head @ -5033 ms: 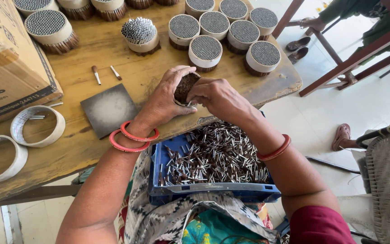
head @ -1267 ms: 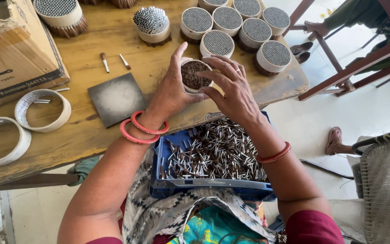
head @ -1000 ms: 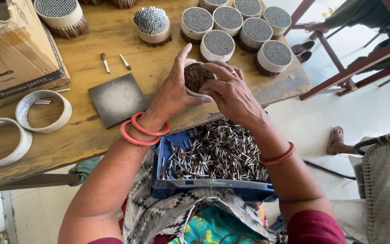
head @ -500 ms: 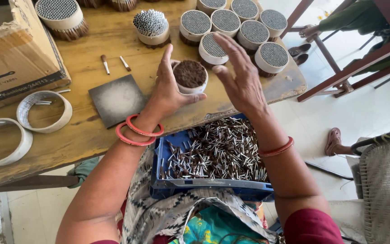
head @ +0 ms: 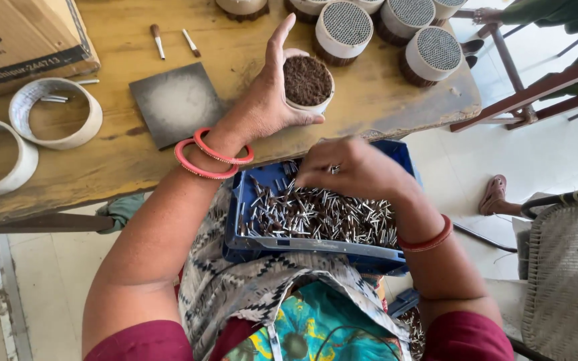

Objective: The person inserts metal pins into a cylindrical holder with a perforated top, using both hands to pick pins from a blue crate and place them into the holes. The person occasionally adjusts the holder and continues the repetitive insertion process.

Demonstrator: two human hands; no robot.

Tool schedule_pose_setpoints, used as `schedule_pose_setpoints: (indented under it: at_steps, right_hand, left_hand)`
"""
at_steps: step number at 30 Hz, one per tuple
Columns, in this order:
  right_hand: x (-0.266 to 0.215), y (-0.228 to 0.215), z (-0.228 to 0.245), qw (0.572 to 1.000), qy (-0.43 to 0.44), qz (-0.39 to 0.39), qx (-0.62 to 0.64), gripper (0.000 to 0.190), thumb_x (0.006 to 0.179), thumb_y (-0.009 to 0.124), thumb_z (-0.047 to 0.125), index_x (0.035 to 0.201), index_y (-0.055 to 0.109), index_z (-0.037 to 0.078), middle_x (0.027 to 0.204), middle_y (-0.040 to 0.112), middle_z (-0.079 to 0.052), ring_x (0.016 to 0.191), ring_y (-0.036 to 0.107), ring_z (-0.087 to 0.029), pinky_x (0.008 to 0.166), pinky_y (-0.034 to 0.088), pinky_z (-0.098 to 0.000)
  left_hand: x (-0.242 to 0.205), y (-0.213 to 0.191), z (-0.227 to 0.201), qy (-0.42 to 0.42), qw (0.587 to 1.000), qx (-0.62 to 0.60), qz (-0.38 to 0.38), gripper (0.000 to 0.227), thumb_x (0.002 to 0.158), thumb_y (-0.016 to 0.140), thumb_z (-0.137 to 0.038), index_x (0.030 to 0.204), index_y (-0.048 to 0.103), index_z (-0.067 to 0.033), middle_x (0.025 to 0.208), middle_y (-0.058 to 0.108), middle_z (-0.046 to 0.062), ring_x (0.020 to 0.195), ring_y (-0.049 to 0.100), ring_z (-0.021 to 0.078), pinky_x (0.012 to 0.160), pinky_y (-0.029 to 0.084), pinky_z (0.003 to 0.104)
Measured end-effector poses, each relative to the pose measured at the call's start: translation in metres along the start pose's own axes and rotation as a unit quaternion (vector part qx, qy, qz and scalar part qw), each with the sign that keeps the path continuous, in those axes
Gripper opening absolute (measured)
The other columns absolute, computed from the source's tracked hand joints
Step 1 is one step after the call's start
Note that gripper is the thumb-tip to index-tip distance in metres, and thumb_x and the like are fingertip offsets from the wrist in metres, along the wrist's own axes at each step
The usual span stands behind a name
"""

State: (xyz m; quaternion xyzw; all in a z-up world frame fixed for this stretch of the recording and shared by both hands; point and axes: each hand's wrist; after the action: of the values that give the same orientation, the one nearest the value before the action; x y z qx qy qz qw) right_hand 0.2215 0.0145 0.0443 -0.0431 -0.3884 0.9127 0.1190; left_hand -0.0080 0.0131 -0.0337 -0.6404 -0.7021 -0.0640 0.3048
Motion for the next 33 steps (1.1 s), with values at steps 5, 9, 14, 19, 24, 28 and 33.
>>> schedule_pose_setpoints:
  at_steps: [5,9,14,19,24,28,33]
  right_hand:
    - [0.026,0.097,-0.062,0.980,0.030,0.140,-0.138,0.024,0.088,0.071,0.016,0.110,0.075,0.009,0.098,0.076,-0.012,0.088,0.074,-0.030,0.076,0.057,-0.0428]
    - [0.029,0.166,-0.127,0.957,-0.080,0.127,-0.248,0.078,0.066,0.083,0.042,0.133,0.069,0.004,0.104,0.072,-0.018,0.090,0.071,-0.036,0.070,0.058,-0.0455]
    - [0.022,0.172,-0.115,0.925,-0.016,0.261,-0.274,0.017,0.091,0.072,0.023,0.095,0.075,0.007,0.095,0.074,-0.015,0.092,0.073,-0.033,0.082,0.059,-0.0454]
    - [0.015,0.135,-0.104,0.949,0.024,0.208,-0.237,0.019,0.094,0.073,0.024,0.094,0.077,0.006,0.099,0.074,-0.016,0.090,0.073,-0.033,0.081,0.060,-0.0433]
    - [-0.009,0.070,-0.059,0.995,0.096,-0.030,0.005,0.027,0.092,0.074,0.027,0.109,0.076,0.006,0.101,0.076,-0.012,0.087,0.074,-0.024,0.077,0.058,-0.0378]
    - [-0.030,0.059,-0.058,0.985,0.130,-0.101,0.046,0.024,0.093,0.074,0.028,0.105,0.078,0.007,0.094,0.076,-0.007,0.086,0.072,-0.020,0.079,0.056,-0.0344]
    - [-0.034,0.041,-0.035,0.932,0.261,-0.136,0.209,0.022,0.091,0.077,0.024,0.104,0.081,0.006,0.088,0.068,-0.007,0.078,0.054,-0.017,0.070,0.045,-0.0339]
  left_hand:
    - [-0.001,0.000,-0.003,0.024,0.999,0.026,0.005,0.144,0.072,0.108,-0.019,0.164,-0.004,-0.0189,0.146,0.057,0.019,0.136,0.061,0.0308,0.120,0.048,0.043]
    - [0.000,0.001,-0.002,0.021,0.999,0.028,0.000,0.144,0.072,0.108,-0.021,0.164,-0.002,-0.0184,0.146,0.056,0.019,0.136,0.061,0.0304,0.119,0.049,0.043]
    - [-0.001,0.001,-0.002,0.017,0.999,0.032,0.008,0.142,0.074,0.108,-0.025,0.165,-0.001,-0.0178,0.147,0.056,0.019,0.135,0.062,0.0306,0.118,0.049,0.044]
    - [0.003,0.001,-0.003,0.031,0.998,0.046,0.010,0.141,0.074,0.107,-0.027,0.165,0.000,-0.0165,0.148,0.054,0.020,0.136,0.060,0.0324,0.119,0.048,0.044]
    - [0.000,0.000,-0.009,0.071,0.993,0.094,-0.007,0.122,0.081,0.100,-0.040,0.163,0.015,-0.0117,0.153,0.048,0.022,0.143,0.050,0.0388,0.121,0.041,0.048]
    - [0.005,-0.006,-0.017,0.122,0.985,0.118,-0.022,0.099,0.089,0.094,-0.044,0.159,0.033,-0.0091,0.156,0.047,0.022,0.147,0.044,0.0401,0.124,0.036,0.050]
    - [0.008,-0.020,-0.059,0.071,0.993,0.063,-0.073,0.037,0.094,0.084,-0.031,0.121,0.072,-0.0079,0.133,0.067,0.012,0.127,0.059,0.0253,0.108,0.047,0.039]
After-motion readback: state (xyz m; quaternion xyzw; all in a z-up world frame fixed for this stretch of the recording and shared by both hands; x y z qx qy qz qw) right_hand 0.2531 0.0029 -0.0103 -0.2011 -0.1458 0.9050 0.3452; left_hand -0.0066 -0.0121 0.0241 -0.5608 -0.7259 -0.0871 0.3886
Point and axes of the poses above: each hand's wrist, its own x-axis towards the middle knuckle, its own y-axis out of the palm, z = x × y
